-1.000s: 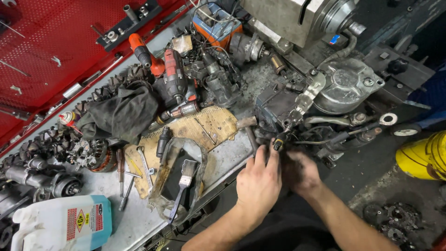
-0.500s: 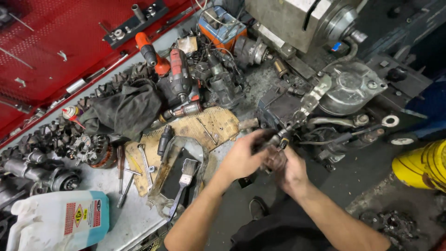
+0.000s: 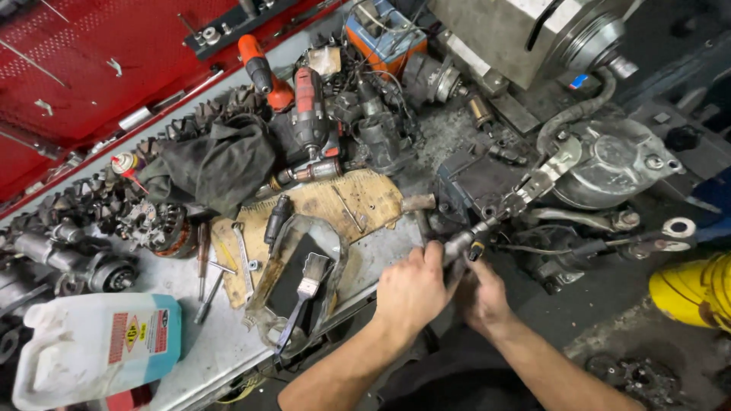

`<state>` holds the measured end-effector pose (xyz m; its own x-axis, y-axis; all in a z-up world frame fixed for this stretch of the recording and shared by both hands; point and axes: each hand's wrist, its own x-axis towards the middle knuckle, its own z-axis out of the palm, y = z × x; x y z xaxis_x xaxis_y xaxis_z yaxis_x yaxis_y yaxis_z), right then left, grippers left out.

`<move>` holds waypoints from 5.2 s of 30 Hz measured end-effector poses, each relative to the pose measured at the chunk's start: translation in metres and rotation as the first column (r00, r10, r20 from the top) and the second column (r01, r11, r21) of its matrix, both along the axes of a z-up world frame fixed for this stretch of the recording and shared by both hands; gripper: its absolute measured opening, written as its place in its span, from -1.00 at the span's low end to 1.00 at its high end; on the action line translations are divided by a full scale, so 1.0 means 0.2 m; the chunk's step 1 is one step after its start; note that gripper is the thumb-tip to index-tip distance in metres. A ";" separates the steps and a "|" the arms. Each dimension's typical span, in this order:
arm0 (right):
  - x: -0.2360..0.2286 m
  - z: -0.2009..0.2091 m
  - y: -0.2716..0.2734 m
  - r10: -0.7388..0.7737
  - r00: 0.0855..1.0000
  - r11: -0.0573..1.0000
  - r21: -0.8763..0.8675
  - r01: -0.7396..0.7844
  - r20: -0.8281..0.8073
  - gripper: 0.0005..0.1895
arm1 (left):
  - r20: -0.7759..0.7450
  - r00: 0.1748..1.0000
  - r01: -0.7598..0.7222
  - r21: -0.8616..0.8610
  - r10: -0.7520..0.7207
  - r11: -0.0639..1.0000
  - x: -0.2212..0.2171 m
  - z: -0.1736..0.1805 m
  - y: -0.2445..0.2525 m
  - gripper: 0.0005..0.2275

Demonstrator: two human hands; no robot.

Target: The person repeatedly picks up small cylindrical metal parts from a cluttered workbench, inserts them into a larger mechanical assembly, and uses a socket wrench to tighten them. The person also handles a white plastic jug and various tools on the bench.

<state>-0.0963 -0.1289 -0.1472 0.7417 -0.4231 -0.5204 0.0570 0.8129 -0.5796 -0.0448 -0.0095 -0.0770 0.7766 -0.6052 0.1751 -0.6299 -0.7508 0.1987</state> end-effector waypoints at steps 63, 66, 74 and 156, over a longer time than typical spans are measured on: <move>0.07 0.06 -0.08 0.116 0.967 0.992 -0.073 -0.101 0.227 -0.79 | -0.742 0.653 -0.510 -0.579 -0.152 0.636 0.14 0.10 0.13 -0.36; 0.14 0.01 -0.02 -0.037 0.985 0.999 -0.017 0.040 0.170 -0.75 | -0.320 0.947 -0.136 -0.477 -0.028 0.868 0.00 0.27 0.10 -0.34; 0.02 0.08 -0.06 0.259 0.948 0.966 -0.063 -0.251 0.187 -0.76 | -0.936 0.208 -0.645 -0.350 -0.284 0.680 0.14 0.22 0.08 -0.46; 0.83 -0.30 0.45 0.389 0.539 -0.464 -0.665 -0.586 -0.747 -0.65 | -0.947 0.305 -0.949 -0.294 -0.103 -0.112 -0.55 -0.45 0.85 -0.78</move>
<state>0.0689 -0.0380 -0.2073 0.9627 0.0711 -0.2611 -0.0944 -0.8161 -0.5701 -0.1550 0.1606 -0.1677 0.7983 0.1607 -0.5804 0.5053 0.3456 0.7907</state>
